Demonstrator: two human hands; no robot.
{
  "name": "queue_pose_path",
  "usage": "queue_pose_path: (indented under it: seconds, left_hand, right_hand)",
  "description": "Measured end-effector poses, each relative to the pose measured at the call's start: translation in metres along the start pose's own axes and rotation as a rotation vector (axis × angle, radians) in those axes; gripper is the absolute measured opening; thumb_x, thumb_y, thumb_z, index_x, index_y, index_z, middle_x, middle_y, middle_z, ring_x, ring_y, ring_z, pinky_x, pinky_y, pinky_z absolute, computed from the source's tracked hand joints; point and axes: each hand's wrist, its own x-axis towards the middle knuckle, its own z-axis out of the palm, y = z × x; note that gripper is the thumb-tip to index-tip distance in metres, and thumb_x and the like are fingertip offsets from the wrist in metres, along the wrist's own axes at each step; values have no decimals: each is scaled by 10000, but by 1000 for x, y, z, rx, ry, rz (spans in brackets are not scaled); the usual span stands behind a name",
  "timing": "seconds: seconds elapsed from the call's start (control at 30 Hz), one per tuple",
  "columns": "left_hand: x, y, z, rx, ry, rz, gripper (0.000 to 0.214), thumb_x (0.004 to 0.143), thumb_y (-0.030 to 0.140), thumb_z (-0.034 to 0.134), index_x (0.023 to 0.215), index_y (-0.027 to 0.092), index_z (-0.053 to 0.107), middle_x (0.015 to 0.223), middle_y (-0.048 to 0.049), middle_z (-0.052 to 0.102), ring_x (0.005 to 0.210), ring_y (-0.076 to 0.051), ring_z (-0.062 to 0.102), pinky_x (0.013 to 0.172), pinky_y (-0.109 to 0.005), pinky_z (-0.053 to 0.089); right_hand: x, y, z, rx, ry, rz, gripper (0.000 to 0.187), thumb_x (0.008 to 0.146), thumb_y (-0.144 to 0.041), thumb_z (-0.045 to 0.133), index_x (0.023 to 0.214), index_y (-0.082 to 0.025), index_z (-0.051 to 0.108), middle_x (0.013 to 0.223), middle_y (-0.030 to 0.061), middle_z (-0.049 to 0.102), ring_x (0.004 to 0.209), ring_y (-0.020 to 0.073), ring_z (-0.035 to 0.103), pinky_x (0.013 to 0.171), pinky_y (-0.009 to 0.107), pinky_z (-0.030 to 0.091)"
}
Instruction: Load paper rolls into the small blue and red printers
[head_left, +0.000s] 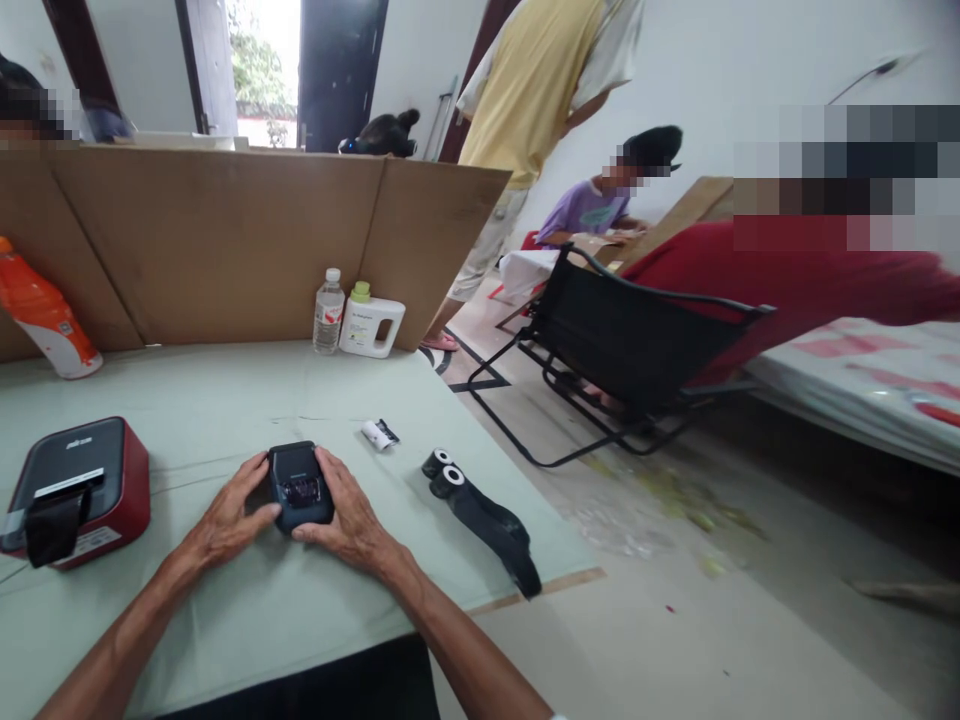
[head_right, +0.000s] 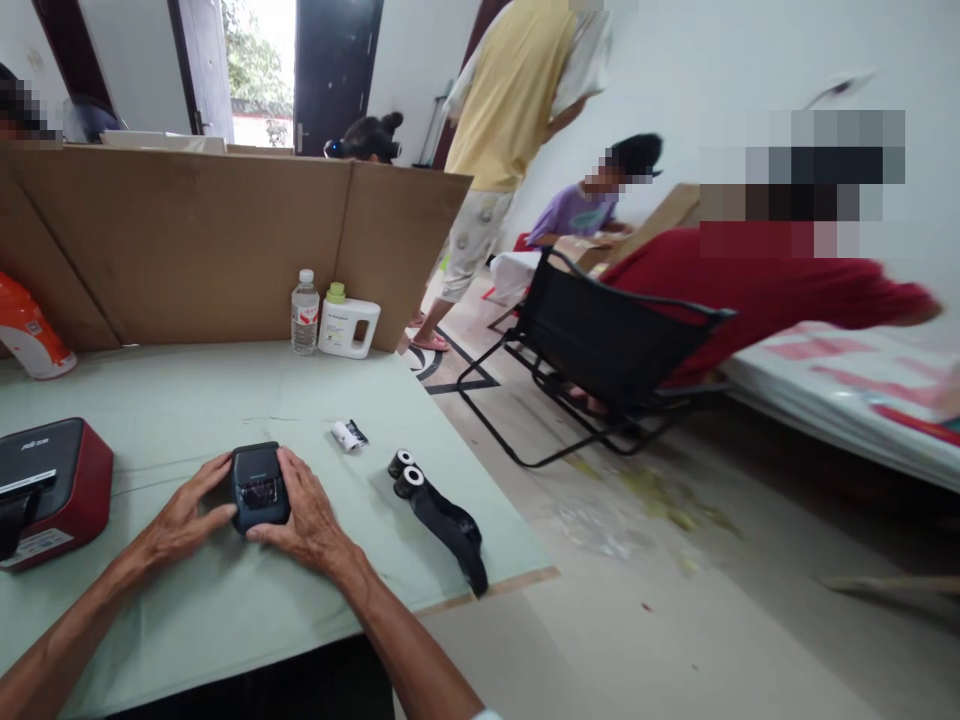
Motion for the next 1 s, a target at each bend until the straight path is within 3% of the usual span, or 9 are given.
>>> queue_pose_path:
  seconds: [0.1, 0.2, 0.3, 0.4, 0.67, 0.77, 0.83, 0.9, 1.0]
  left_hand:
    - [15, 6, -5, -89, 59, -76, 399, 922, 418, 556, 1206, 189, 717, 1409, -152, 650, 1299, -321, 621, 1018, -470, 560]
    - [27, 11, -3, -175, 139, -183, 283, 830, 352, 583, 1009, 174, 711, 1071, -110, 763, 966, -251, 729, 793, -361, 605]
    - [33, 14, 2, -304, 134, -333, 279, 760, 350, 595, 971, 178, 655, 738, -16, 712, 606, -169, 657, 523, -252, 515]
    - [36, 16, 4, -386, 121, -422, 337, 720, 377, 619, 989, 174, 635, 594, 35, 637, 449, -133, 550, 400, -210, 399]
    - [36, 20, 5, -414, 158, -436, 336, 676, 362, 636, 957, 176, 652, 661, 14, 660, 566, -167, 639, 434, -221, 439]
    - [27, 16, 11, -300, 223, -346, 385, 743, 388, 590, 1053, 183, 692, 809, -42, 753, 721, -219, 713, 653, -325, 572]
    - [22, 11, 15, -206, 299, -256, 388, 755, 394, 581, 1053, 191, 726, 1014, -88, 787, 940, -266, 735, 871, -392, 579]
    - [20, 6, 17, -171, 334, -211, 362, 752, 403, 584, 1002, 199, 749, 1096, -99, 784, 1042, -286, 718, 962, -408, 552]
    - [22, 2, 15, -183, 317, -245, 327, 740, 435, 591, 894, 202, 760, 954, -87, 793, 910, -272, 728, 865, -383, 574]
  right_hand:
    - [1, -1, 1, -5, -30, 35, 1280, 707, -461, 905, 1665, -212, 94, 1682, 213, 277, 1563, 374, 266, 1250, 605, 284]
    - [1, -3, 2, -4, -57, 89, 1278, 720, -469, 889, 1668, -212, 71, 1696, 206, 244, 1573, 371, 238, 1254, 603, 264]
    - [1, -4, 3, -3, -69, 99, 1267, 736, -470, 873, 1668, -211, 56, 1703, 202, 226, 1579, 369, 219, 1257, 600, 252]
    - [2, -5, 3, -4, -70, 106, 1262, 741, -470, 866, 1669, -210, 51, 1704, 201, 222, 1580, 372, 213, 1256, 605, 247]
    - [1, -6, 5, 2, -63, 115, 1260, 759, -477, 848, 1669, -228, 13, 1708, 189, 211, 1577, 370, 217, 1246, 610, 258]
    - [3, -5, 5, -3, -67, 95, 1288, 750, -497, 858, 1669, -217, 0, 1708, 197, 209, 1579, 368, 214, 1252, 600, 251]
    - [5, -6, 4, -9, -77, 96, 1313, 734, -507, 873, 1669, -203, 3, 1709, 202, 202, 1582, 364, 205, 1257, 591, 245]
    - [7, -8, 3, -14, -80, 112, 1333, 719, -510, 886, 1669, -198, 4, 1710, 203, 198, 1582, 363, 207, 1259, 585, 247]
    - [9, -11, 2, -14, -85, 129, 1346, 711, -512, 894, 1669, -203, 1, 1715, 198, 188, 1585, 359, 201, 1264, 576, 242]
